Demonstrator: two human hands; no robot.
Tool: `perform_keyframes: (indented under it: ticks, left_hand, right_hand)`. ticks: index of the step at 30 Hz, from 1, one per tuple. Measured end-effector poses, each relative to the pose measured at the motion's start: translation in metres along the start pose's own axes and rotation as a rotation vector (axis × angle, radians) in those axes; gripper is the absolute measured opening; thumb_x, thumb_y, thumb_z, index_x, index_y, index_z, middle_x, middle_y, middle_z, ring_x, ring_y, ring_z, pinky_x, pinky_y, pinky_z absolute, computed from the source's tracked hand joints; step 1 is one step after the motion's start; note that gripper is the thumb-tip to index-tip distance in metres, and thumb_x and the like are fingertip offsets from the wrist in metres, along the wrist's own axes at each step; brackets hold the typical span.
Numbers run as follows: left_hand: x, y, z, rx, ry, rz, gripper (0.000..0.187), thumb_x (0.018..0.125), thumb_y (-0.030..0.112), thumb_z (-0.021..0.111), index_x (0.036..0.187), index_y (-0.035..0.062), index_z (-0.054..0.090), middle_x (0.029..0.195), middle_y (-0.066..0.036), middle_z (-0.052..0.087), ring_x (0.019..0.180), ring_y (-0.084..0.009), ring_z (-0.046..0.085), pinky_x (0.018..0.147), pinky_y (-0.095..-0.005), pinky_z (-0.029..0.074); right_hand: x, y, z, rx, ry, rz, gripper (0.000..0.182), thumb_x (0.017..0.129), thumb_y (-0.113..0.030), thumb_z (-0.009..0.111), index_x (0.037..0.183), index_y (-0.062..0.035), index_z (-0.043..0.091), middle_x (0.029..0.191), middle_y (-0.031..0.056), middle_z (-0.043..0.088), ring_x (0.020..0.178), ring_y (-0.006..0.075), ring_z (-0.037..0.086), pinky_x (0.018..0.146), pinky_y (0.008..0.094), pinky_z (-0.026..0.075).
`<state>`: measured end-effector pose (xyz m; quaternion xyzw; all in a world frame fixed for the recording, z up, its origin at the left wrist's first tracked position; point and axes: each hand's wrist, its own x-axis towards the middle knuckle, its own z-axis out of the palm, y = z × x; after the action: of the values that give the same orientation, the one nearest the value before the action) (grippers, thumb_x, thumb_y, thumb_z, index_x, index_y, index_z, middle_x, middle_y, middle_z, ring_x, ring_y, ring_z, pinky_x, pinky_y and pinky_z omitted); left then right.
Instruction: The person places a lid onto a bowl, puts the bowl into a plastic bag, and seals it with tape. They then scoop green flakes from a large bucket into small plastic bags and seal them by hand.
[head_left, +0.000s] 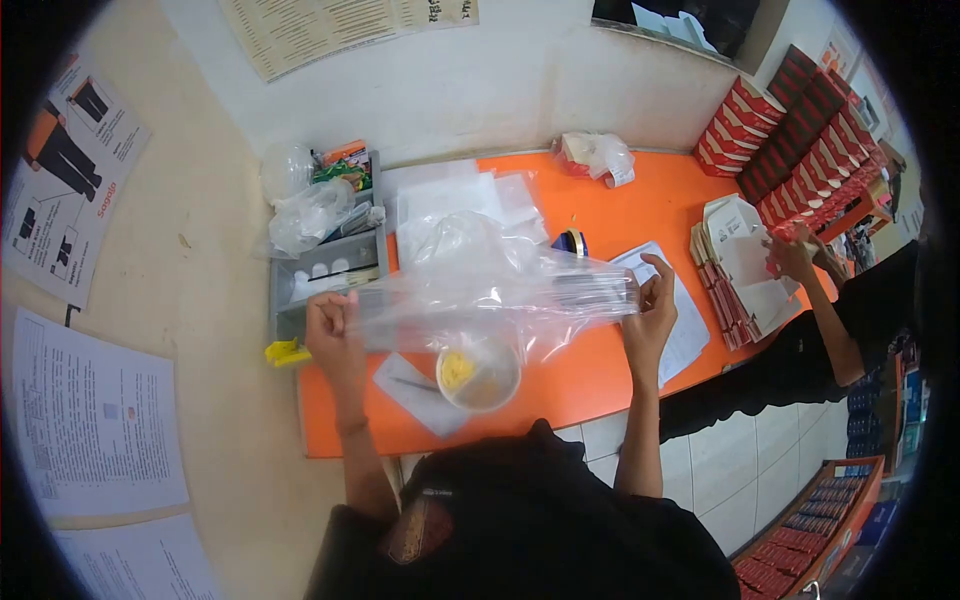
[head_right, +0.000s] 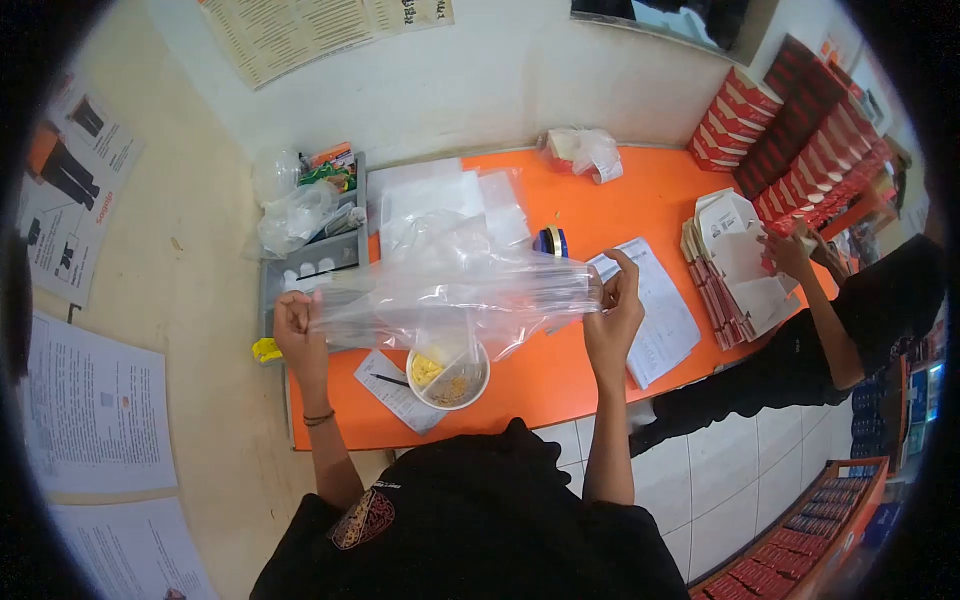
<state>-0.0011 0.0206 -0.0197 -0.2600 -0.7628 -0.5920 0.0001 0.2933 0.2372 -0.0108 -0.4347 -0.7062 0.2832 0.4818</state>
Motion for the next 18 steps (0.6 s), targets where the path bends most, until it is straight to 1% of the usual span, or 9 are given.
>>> perform_keyframes:
  ticks: [2, 6, 8, 9, 12, 14, 16, 17, 18]
  left_hand:
    - [-0.01, -0.003, 0.009, -0.001, 0.186, 0.215, 0.012, 0.091, 0.011, 0.063, 0.092, 0.0053, 0.053, 0.092, -0.001, 0.053, 0.082, -0.0098, 0.051, 0.072, -0.0233, 0.043]
    - [-0.032, 0.013, 0.021, -0.161, 0.205, 0.221, 0.016, 0.087, 0.011, 0.066, 0.095, 0.0054, 0.054, 0.086, 0.0, 0.05, 0.087, -0.0113, 0.049, 0.081, -0.0256, 0.04]
    - [-0.04, -0.02, 0.008, -0.258, -0.063, 0.152, 0.02, 0.086, 0.009, 0.065, 0.101, 0.0078, 0.052, 0.097, 0.0, 0.053, 0.086, -0.0098, 0.052, 0.075, -0.025, 0.047]
    - [-0.043, 0.017, -0.014, -0.363, 0.084, -0.243, 0.022, 0.082, 0.002, 0.057, 0.102, 0.0088, 0.052, 0.101, -0.001, 0.054, 0.089, -0.0116, 0.055, 0.073, -0.0257, 0.05]
    - [-0.033, -0.002, -0.106, -0.434, 0.327, 0.023, 0.019, 0.084, 0.008, 0.059, 0.101, 0.0051, 0.053, 0.106, -0.007, 0.058, 0.093, -0.0126, 0.058, 0.073, -0.0269, 0.051]
    - [-0.043, 0.024, -0.124, -0.425, 0.407, -0.027, 0.021, 0.086, 0.013, 0.063, 0.102, 0.0033, 0.054, 0.11, -0.009, 0.059, 0.096, -0.0144, 0.059, 0.076, -0.0291, 0.051]
    - [-0.059, 0.015, -0.114, 0.406, -0.249, -0.071, 0.031, 0.088, 0.024, 0.063, 0.111, 0.0048, 0.058, 0.123, -0.013, 0.057, 0.102, -0.0237, 0.062, 0.09, -0.0375, 0.048]
    - [-0.066, -0.024, -0.099, 0.743, -0.613, 0.353, 0.04, 0.087, 0.033, 0.065, 0.115, 0.0039, 0.061, 0.124, -0.015, 0.059, 0.108, -0.0248, 0.061, 0.092, -0.038, 0.048]
    - [-0.087, -0.056, -0.061, 0.376, -0.608, 0.026, 0.042, 0.087, 0.037, 0.066, 0.11, 0.0021, 0.063, 0.121, -0.021, 0.059, 0.109, -0.0274, 0.06, 0.093, -0.0397, 0.047]
  right_hand:
    - [-0.005, 0.007, 0.018, 0.422, 0.048, 0.077, 0.026, 0.088, -0.003, 0.062, 0.114, -0.0031, 0.057, 0.079, -0.0001, 0.047, 0.064, 0.0079, 0.048, 0.057, 0.0205, 0.041]
    - [-0.032, -0.011, 0.061, 0.775, -0.115, 0.339, 0.042, 0.087, -0.009, 0.066, 0.125, -0.0042, 0.05, 0.093, 0.0025, 0.052, 0.079, 0.0117, 0.056, 0.067, 0.0277, 0.05]
    - [-0.04, -0.028, 0.067, 0.798, -0.367, 0.322, 0.051, 0.085, -0.013, 0.069, 0.131, -0.0059, 0.047, 0.099, 0.0042, 0.053, 0.083, 0.013, 0.056, 0.069, 0.0283, 0.051]
    - [-0.043, -0.033, 0.067, 0.826, -0.6, 0.296, 0.06, 0.084, -0.016, 0.071, 0.136, -0.0076, 0.043, 0.105, 0.0058, 0.054, 0.088, 0.0144, 0.056, 0.071, 0.0289, 0.051]
    - [-0.034, -0.018, 0.051, 0.65, -0.927, 0.347, 0.074, 0.08, -0.02, 0.076, 0.143, -0.0099, 0.038, 0.115, 0.0107, 0.052, 0.096, 0.0171, 0.055, 0.077, 0.0317, 0.051]
    - [-0.055, 0.018, 0.068, 0.468, -0.907, 0.369, 0.076, 0.08, -0.029, 0.077, 0.143, -0.0098, 0.038, 0.117, 0.0148, 0.052, 0.103, 0.0202, 0.054, 0.085, 0.0372, 0.05]
    - [-0.088, 0.048, 0.087, 0.14, -0.952, 0.413, 0.071, 0.082, -0.036, 0.074, 0.14, -0.0091, 0.043, 0.118, 0.0156, 0.052, 0.109, 0.0246, 0.053, 0.092, 0.041, 0.047]
    - [-0.099, 0.057, 0.095, 0.134, -0.959, 0.415, 0.071, 0.082, -0.036, 0.074, 0.14, -0.0091, 0.043, 0.118, 0.0156, 0.052, 0.109, 0.0246, 0.053, 0.092, 0.041, 0.047]
    - [-0.108, 0.064, 0.103, 0.234, -1.001, 0.412, 0.068, 0.083, -0.038, 0.073, 0.138, -0.0078, 0.046, 0.119, 0.0156, 0.053, 0.11, 0.0263, 0.053, 0.094, 0.0412, 0.046]
